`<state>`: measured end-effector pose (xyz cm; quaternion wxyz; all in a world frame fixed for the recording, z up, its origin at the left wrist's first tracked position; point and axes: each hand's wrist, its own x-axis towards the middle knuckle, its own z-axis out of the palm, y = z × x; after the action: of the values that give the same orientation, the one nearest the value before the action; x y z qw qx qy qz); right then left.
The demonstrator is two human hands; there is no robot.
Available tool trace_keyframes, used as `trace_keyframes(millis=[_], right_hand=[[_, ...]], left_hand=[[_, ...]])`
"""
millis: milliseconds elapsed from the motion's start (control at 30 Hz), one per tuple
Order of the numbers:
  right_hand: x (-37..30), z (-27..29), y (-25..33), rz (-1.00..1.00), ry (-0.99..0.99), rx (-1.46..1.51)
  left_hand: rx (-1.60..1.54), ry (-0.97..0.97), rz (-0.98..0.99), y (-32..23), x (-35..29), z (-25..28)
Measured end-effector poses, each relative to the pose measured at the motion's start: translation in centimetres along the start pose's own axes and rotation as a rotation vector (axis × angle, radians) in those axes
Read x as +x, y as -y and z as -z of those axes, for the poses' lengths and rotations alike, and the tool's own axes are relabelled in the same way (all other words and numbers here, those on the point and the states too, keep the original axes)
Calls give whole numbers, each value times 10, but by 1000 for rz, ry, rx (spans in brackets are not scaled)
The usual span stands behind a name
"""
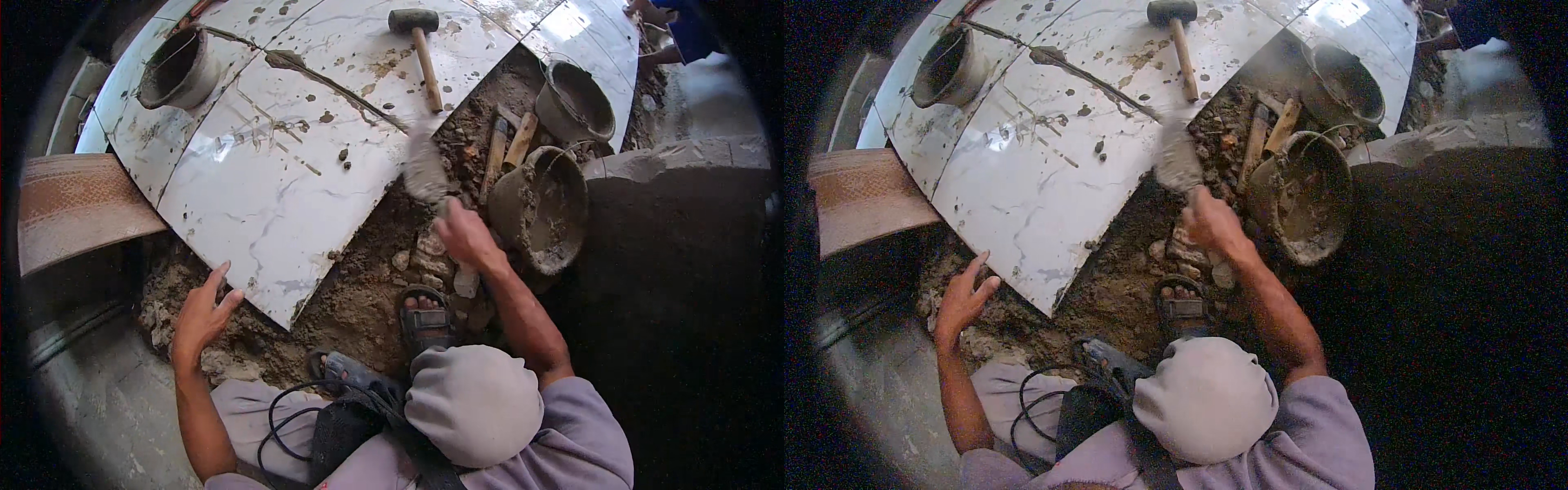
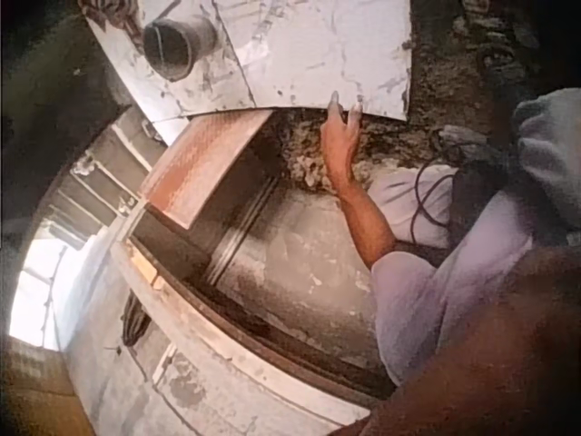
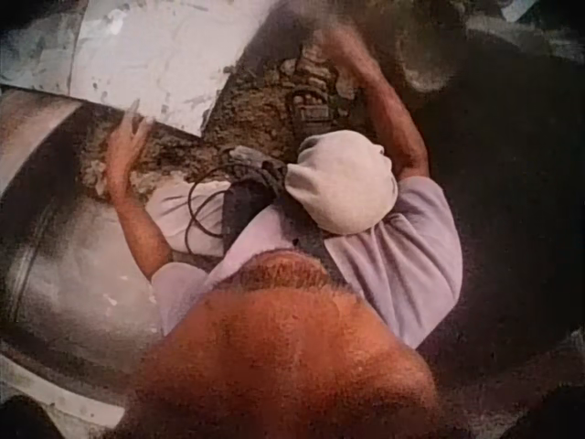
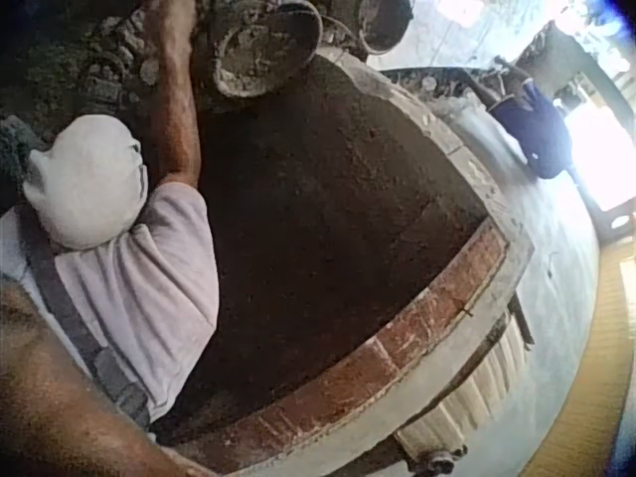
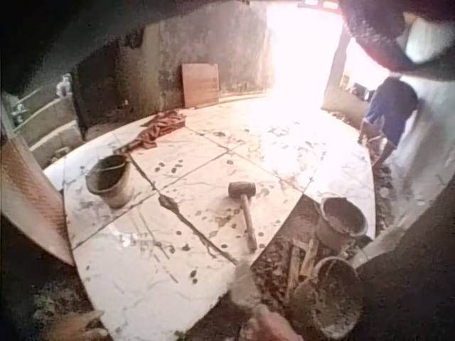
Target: The person installs a floor tile by tapping it with a rubber mallet, then scrapes and applies mortar along the edges using a trowel.
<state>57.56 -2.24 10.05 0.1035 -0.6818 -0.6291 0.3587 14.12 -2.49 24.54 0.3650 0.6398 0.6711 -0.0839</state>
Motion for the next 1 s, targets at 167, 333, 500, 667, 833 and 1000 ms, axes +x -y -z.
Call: trace_keyframes(millis=[167,333,500,667,833,1000], right_hand=[[12,-14,5,67,102,-54],[25,0,-44,-329,-98,303],[-13,-17,-26,-338,-239,362],[-26,-48,-49,-325,-301,352],[-32,-70,-69,-123,-342,110],[-35,-62,-58,-128,-243,72]], left_hand=[[-10,-21,-31,6,6,-5],[-2,-34,-21,1,2,-3],[30,-11,29,-4,1,-1],[27,18,64,-8,1,2],[33,19,60,-6,1,0],[6,-19,10,-6,-1,-3]])
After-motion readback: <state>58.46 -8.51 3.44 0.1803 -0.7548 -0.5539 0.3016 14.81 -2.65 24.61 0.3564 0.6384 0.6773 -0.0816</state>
